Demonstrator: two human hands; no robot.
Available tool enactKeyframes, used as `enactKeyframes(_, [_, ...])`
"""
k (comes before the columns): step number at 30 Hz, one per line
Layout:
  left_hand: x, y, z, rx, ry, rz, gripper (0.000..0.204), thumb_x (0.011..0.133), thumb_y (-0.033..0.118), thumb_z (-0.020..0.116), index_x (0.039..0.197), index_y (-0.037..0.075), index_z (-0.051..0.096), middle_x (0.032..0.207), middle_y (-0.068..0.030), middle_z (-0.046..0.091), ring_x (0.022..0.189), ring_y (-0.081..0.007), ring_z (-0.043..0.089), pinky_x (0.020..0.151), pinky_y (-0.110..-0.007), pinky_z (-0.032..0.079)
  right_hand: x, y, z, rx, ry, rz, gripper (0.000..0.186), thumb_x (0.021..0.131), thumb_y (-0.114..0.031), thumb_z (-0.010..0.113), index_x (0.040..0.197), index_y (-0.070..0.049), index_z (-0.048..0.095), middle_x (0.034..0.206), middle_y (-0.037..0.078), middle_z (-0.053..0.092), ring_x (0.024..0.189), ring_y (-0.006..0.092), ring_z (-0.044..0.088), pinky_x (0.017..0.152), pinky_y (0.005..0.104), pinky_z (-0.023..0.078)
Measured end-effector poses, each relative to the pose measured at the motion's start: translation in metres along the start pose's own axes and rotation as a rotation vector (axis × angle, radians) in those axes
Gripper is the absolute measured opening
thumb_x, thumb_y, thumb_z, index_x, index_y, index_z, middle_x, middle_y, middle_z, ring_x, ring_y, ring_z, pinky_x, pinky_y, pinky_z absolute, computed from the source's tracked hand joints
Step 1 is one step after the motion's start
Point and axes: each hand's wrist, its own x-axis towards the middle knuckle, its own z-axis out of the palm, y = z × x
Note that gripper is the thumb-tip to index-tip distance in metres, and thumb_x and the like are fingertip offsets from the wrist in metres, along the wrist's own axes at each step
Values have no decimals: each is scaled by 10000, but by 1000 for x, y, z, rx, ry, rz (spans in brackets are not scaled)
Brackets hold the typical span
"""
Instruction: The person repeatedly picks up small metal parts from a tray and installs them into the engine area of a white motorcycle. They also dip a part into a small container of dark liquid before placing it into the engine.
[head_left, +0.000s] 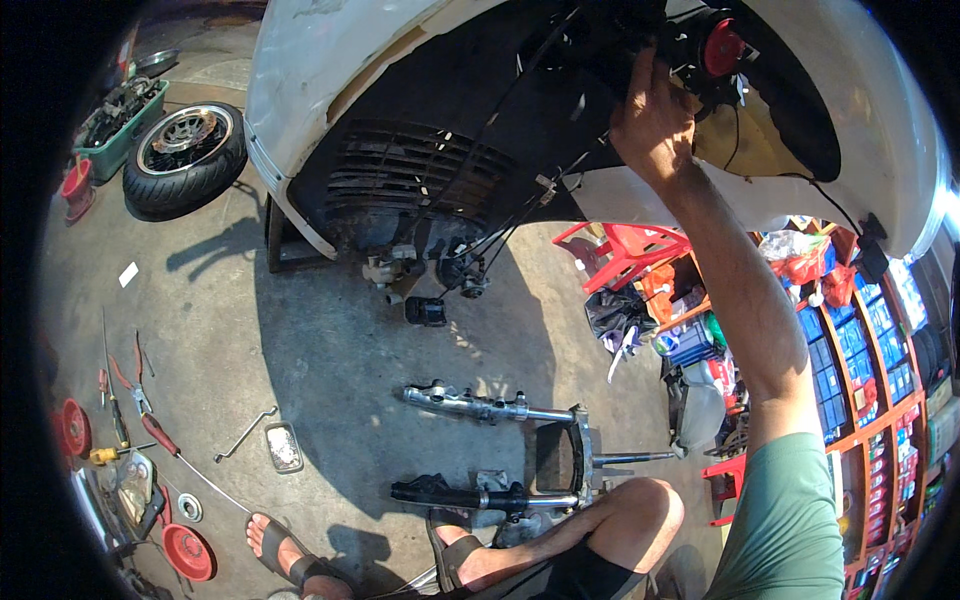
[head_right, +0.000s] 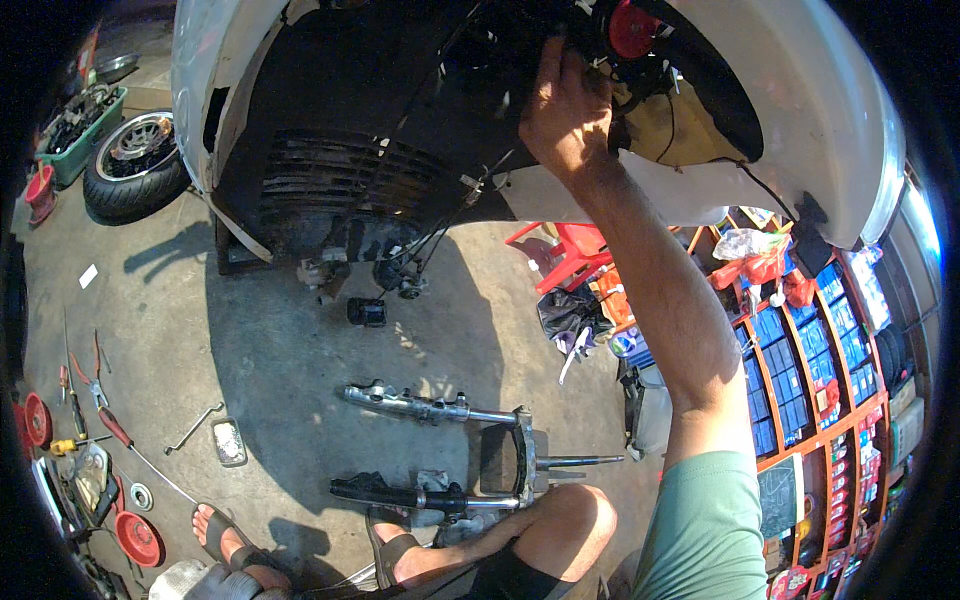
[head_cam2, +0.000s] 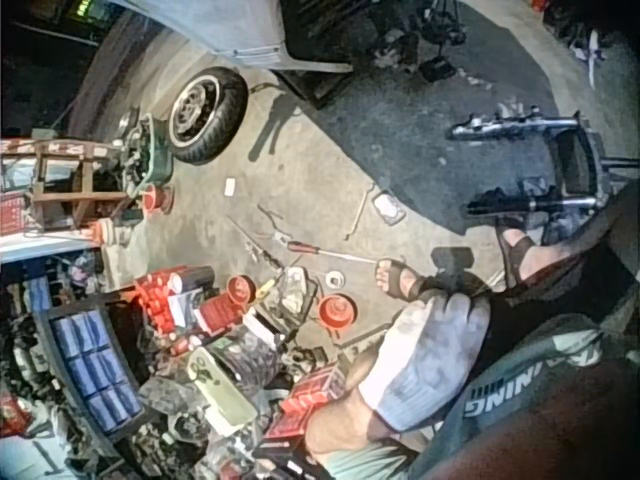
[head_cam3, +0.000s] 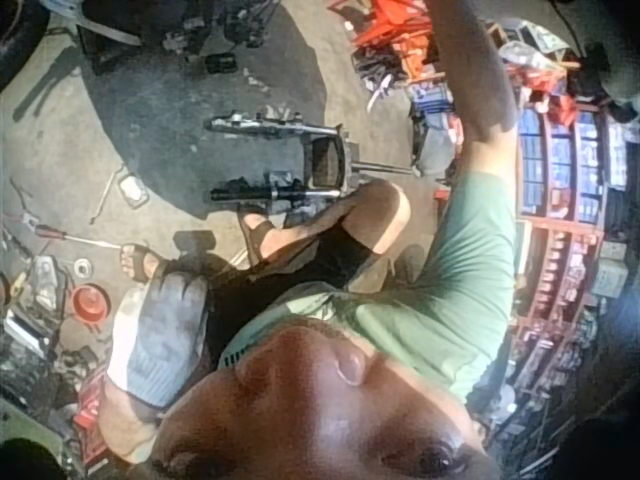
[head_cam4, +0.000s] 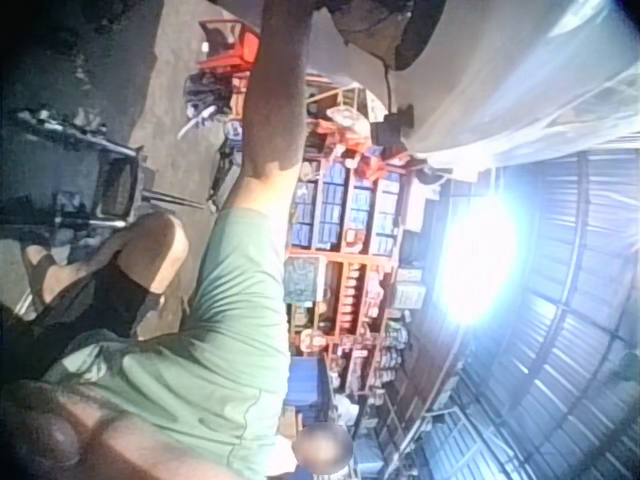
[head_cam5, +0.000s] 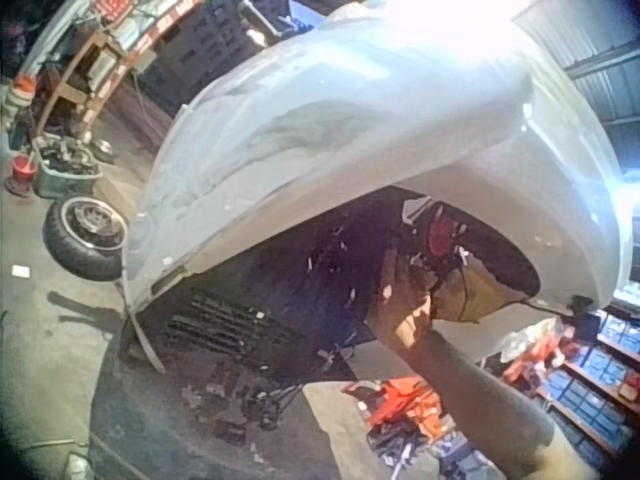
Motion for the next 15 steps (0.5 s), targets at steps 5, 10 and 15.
enactKeyframes(5, [0,2,1,-6,-5,2,104,903,166,612,939,71,633,831,-137,577,793,-335,610,726,-437,505,0,0,2,49,8,4,849,873,-189,666,1558,108,262,1304,316,541,1119,441,638,969,573,490])
enactKeyframes(10, [-3,2,0,0,-5,-9,106,903,169,613,936,70,632,828,-137,576,792,-335,610,727,-438,505,4,-4,6,-15,26,-18,837,873,-186,664,1542,133,275,1288,325,555,1152,463,624,991,578,474])
enactKeyframes(15, [-4,-3,-2,2,-26,-6,107,903,171,614,933,70,631,826,-137,575,791,-336,610,727,-439,505,3,-8,8,-9,-37,12,845,856,-186,667,1533,146,283,1299,329,542,1185,469,604,1015,573,463])
